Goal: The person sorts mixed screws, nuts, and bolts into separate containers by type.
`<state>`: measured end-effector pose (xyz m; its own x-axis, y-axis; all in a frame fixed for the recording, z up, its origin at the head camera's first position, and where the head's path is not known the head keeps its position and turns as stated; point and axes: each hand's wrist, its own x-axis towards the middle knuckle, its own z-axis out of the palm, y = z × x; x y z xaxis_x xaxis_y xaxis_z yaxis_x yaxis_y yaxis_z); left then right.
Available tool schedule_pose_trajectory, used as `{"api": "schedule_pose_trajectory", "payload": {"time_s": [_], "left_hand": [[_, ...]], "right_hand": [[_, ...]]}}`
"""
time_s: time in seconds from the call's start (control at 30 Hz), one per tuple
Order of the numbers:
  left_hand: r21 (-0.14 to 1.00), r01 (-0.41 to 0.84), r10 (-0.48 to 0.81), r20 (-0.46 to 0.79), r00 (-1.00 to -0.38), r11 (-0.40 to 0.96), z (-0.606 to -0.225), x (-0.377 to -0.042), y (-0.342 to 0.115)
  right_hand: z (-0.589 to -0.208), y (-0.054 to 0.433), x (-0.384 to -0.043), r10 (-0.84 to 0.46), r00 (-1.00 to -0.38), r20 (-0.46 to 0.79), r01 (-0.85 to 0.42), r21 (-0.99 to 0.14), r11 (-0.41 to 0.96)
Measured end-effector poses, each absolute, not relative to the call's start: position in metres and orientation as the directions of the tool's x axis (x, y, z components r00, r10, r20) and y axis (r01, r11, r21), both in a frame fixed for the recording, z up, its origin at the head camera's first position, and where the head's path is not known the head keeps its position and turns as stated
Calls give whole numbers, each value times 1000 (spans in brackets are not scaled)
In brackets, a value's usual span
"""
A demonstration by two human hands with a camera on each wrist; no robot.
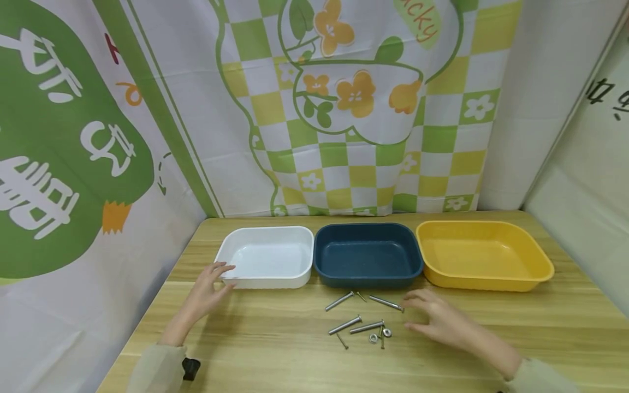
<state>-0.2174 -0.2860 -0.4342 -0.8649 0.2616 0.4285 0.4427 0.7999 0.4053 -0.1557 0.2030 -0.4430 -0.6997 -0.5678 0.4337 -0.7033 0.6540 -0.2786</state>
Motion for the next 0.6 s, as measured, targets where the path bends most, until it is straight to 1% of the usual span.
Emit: {"api": "schedule_pose_trajectory", "payload": {"time_s": [0.07,0.2,0.3,0.43,0.6], "left_hand": [[428,432,251,417,-874,793,-434,-218,-287],[456,419,236,405,-883,785,-435,-218,-291],[458,431,235,423,-875,778,-437,-220,-293],[462,441,240,430,-870,769,-437,-223,-293],[466,444,244,428,-870,766,-438,-225,-293]], "right_hand": [[-445,200,-156,-579,-696,424,-712,-305,632],[-449,196,-156,-593,-716,367,-698,-366,616],[-451,193,-157,-602,-729,326,-682,-421,598],[-452,190,-160,-627,-729,275,-662,-518,542],[-455,187,-162,-648,-727,226,-635,-581,509]]}}
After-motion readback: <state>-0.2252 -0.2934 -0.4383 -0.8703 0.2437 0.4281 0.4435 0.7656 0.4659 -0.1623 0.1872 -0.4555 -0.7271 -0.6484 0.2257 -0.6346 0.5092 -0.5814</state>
